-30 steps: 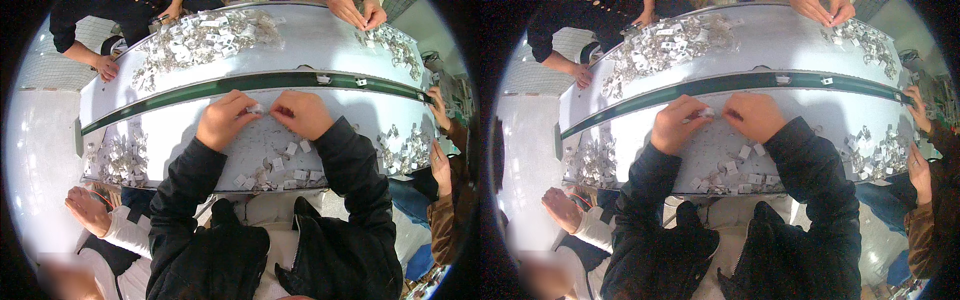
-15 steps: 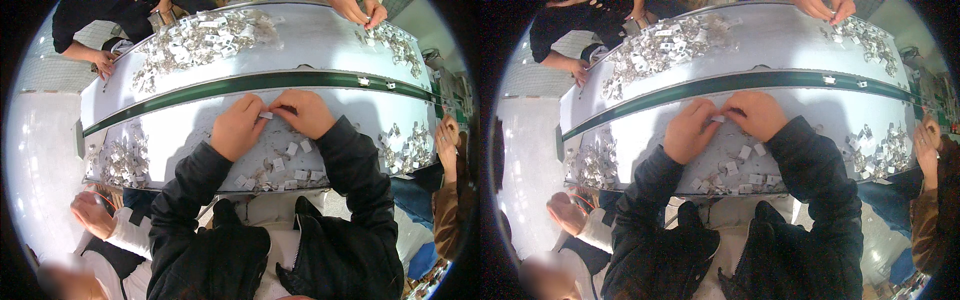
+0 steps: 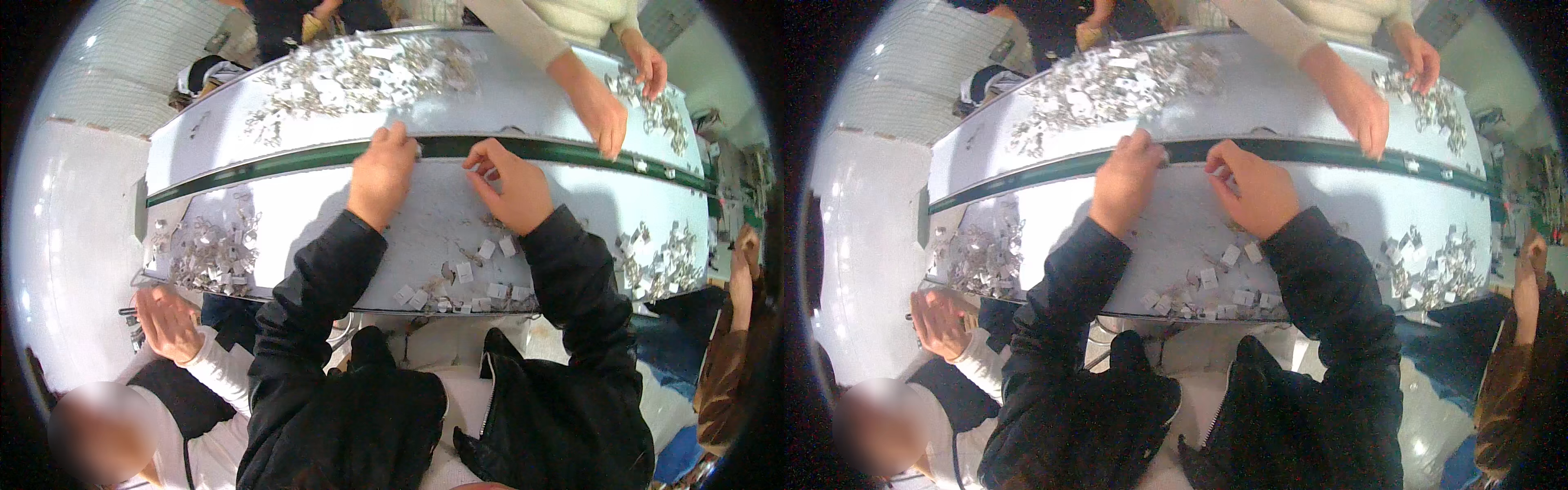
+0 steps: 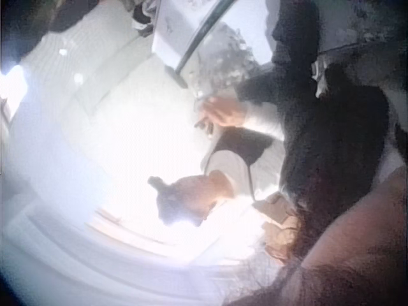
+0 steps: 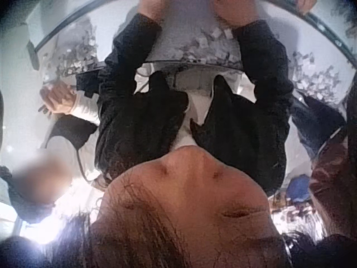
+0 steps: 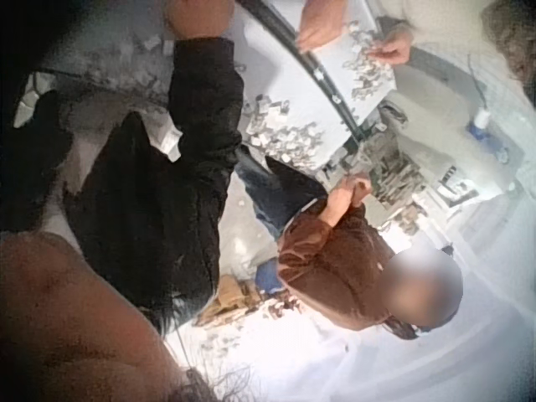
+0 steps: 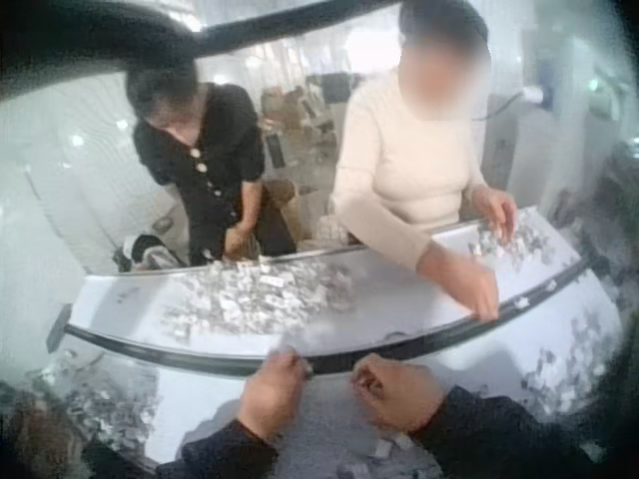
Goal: The person repeatedly picks small white rectangular components from a pile on the table and places them onto a green strip on the table. They continue this pick-and-place cycle throughout the clip, handling the components one at a time with both hands.
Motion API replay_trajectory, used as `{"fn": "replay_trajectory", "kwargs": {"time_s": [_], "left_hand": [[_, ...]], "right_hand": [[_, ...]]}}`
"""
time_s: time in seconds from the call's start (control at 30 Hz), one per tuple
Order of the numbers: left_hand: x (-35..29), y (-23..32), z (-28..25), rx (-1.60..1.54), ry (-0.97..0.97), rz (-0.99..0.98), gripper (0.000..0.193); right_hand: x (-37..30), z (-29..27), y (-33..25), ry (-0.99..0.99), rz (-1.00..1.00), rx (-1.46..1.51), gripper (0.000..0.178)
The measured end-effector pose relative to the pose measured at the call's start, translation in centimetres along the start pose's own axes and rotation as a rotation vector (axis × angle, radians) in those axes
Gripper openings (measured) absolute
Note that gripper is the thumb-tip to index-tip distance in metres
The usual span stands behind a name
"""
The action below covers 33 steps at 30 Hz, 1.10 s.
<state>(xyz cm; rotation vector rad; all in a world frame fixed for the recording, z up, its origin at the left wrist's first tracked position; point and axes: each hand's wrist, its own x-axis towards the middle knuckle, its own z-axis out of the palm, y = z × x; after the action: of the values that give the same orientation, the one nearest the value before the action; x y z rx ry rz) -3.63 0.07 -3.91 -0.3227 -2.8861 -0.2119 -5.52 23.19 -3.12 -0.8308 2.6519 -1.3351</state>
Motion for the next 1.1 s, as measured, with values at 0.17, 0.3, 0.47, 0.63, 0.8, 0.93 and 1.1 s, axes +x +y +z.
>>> {"fn": "replay_trajectory", "kwargs": {"time_s": [0.17,0.3,0.47,0.63,0.8,0.93,1.1], "left_hand": [[0.4,-1.2,-1.6,-0.047,0.14,0.104,0.029],[3.8,-8.4,-4.8,-0.114,0.608,-0.011,0.055],[6.2,-14.9,-3.7,-0.273,0.017,-0.444,0.125],[7.9,-15.3,-2.4,-0.289,-0.119,-0.465,0.13],[7.3,-14.2,-2.9,-0.4,0.232,-0.229,0.079],[4.6,-10.6,-5.7,-0.443,0.537,-0.09,0.068],[-3.4,-5.6,-11.7,-0.475,0.72,-0.096,0.063]], "right_hand": [[0.1,-1.1,-0.2,0.082,0.041,0.104,0.018],[1.4,-2.7,0.6,0.127,-0.011,0.005,0.054],[8.7,-3.4,1.9,0.081,-0.188,-0.295,0.102],[15.7,-0.5,2.1,-0.077,-0.079,-0.554,0.106],[16.0,2.3,2.7,0.201,-0.14,-0.381,0.081],[13.1,0.8,-0.6,0.398,-0.27,-0.356,0.066],[5.2,-5.8,-7.2,0.266,-0.332,-0.289,0.065]]}}
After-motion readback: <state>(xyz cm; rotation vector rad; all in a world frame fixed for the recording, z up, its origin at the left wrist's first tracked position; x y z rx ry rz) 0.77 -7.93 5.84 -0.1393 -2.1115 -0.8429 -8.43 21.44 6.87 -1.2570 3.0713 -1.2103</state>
